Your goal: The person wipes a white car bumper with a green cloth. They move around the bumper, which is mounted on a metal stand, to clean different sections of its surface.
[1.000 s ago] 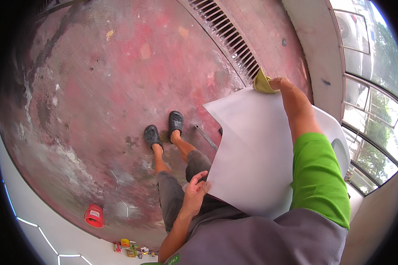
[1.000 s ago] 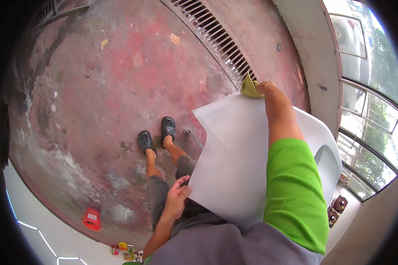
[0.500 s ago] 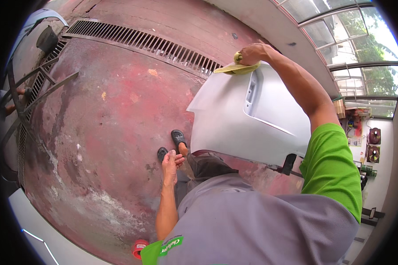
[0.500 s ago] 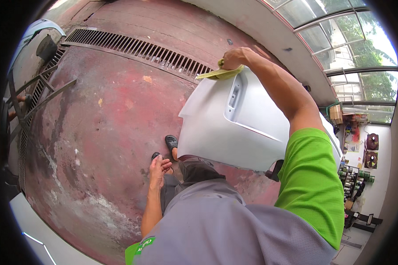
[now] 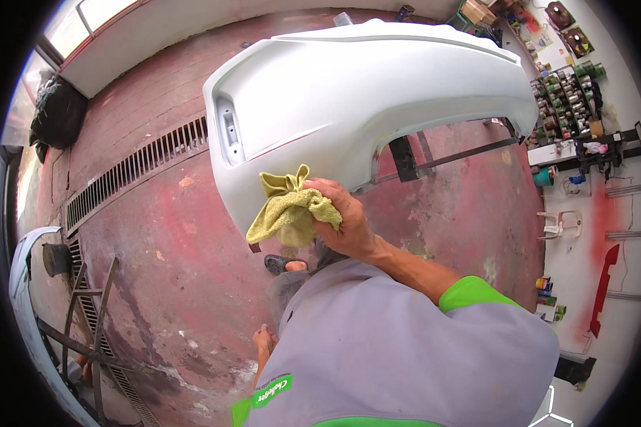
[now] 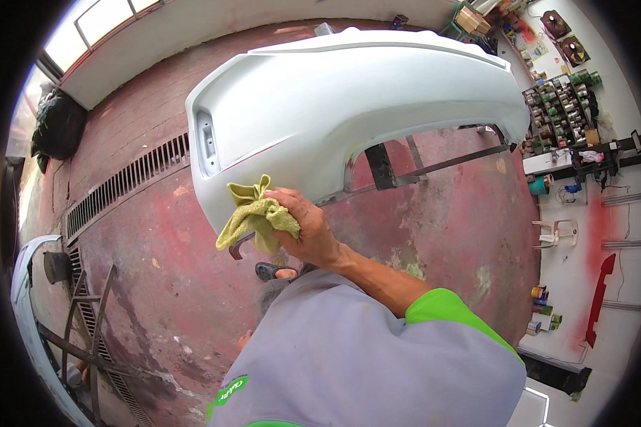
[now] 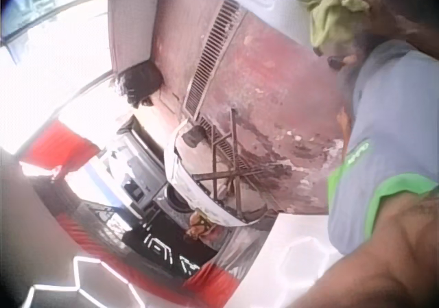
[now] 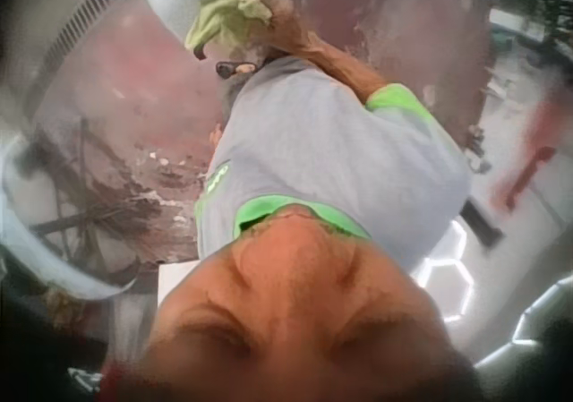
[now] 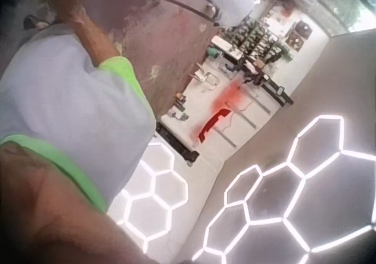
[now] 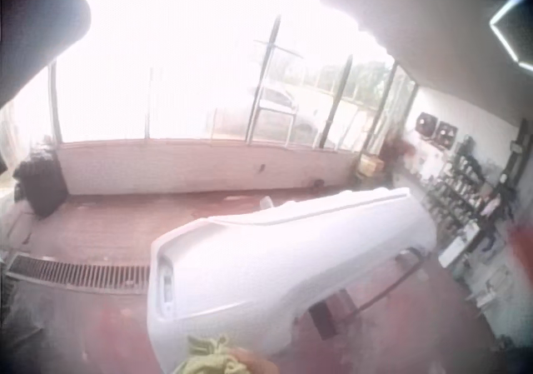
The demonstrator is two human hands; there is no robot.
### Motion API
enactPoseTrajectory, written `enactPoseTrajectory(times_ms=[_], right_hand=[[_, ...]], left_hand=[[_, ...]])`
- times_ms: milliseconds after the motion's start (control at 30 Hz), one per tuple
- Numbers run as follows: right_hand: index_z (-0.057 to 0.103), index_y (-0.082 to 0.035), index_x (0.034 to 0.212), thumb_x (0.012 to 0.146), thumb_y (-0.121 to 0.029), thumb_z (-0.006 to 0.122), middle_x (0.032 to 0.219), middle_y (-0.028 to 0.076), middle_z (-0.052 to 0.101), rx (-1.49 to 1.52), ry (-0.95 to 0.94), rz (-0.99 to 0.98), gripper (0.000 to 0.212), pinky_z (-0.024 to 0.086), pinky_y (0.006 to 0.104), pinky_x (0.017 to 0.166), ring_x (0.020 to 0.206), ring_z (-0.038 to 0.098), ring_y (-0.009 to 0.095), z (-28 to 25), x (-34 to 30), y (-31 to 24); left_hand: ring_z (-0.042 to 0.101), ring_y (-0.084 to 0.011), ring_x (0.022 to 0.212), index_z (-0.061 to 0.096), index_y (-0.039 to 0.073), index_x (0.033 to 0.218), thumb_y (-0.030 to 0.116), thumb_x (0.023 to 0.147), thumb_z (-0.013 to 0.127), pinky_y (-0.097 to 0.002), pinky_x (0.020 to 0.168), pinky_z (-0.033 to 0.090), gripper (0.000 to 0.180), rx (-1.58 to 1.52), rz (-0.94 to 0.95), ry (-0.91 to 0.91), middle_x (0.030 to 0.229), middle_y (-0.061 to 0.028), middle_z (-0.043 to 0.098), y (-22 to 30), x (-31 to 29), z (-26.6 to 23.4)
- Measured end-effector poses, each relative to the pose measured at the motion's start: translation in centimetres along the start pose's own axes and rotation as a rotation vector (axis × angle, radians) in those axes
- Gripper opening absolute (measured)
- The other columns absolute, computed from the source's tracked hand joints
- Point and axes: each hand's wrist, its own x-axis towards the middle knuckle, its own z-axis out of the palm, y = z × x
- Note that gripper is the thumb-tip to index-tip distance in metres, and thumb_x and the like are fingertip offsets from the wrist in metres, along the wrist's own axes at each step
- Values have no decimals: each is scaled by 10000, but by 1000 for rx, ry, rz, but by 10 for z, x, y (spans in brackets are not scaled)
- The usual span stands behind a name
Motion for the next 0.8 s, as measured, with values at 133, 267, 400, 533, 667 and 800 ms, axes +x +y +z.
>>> enactPoseTrajectory(times_ms=[133,267,400,533,667,800], right_hand=[[628,-24,1267,1022,-158,601,1039,36,683,362,364,653,280,506,260,815,921,623,113,-69,-60,37],[596,-10,1295,1030,-203,608,1069,45,654,473,591,726,328,494,259,787,900,598,126,-136,-41,73],[497,1,1397,1006,-179,619,1263,214,608,55,532,547,447,500,399,941,1116,623,328,-144,8,107],[413,0,1469,939,-130,646,1426,352,474,-617,365,262,594,377,569,1112,1310,493,526,-102,9,129],[455,-14,1441,890,-128,671,1389,347,522,-415,9,239,603,377,588,1094,1266,515,533,-96,-26,118],[656,7,1161,959,-125,582,932,133,718,176,-18,532,252,539,353,775,828,684,238,-146,-24,80]], left_hand=[[623,-172,605,565,25,1221,400,974,662,-302,481,457,459,39,150,-46,854,-96,672,38,-7,13],[621,-144,627,563,27,1242,389,977,663,-289,512,463,459,-95,226,-52,883,-74,669,112,-26,47],[644,-134,696,580,26,1258,392,988,659,-273,577,464,461,-21,408,-81,924,-62,670,197,-78,78],[662,-137,757,594,11,1301,402,993,660,-270,622,467,502,-43,563,-66,953,-68,685,231,-134,101],[668,-148,772,593,-1,1342,390,1000,654,-276,665,487,523,-26,533,-53,1024,-95,706,207,-159,111],[672,-159,863,605,-13,1336,386,995,665,-313,752,540,528,-135,496,-55,1100,-121,703,177,-186,111]])
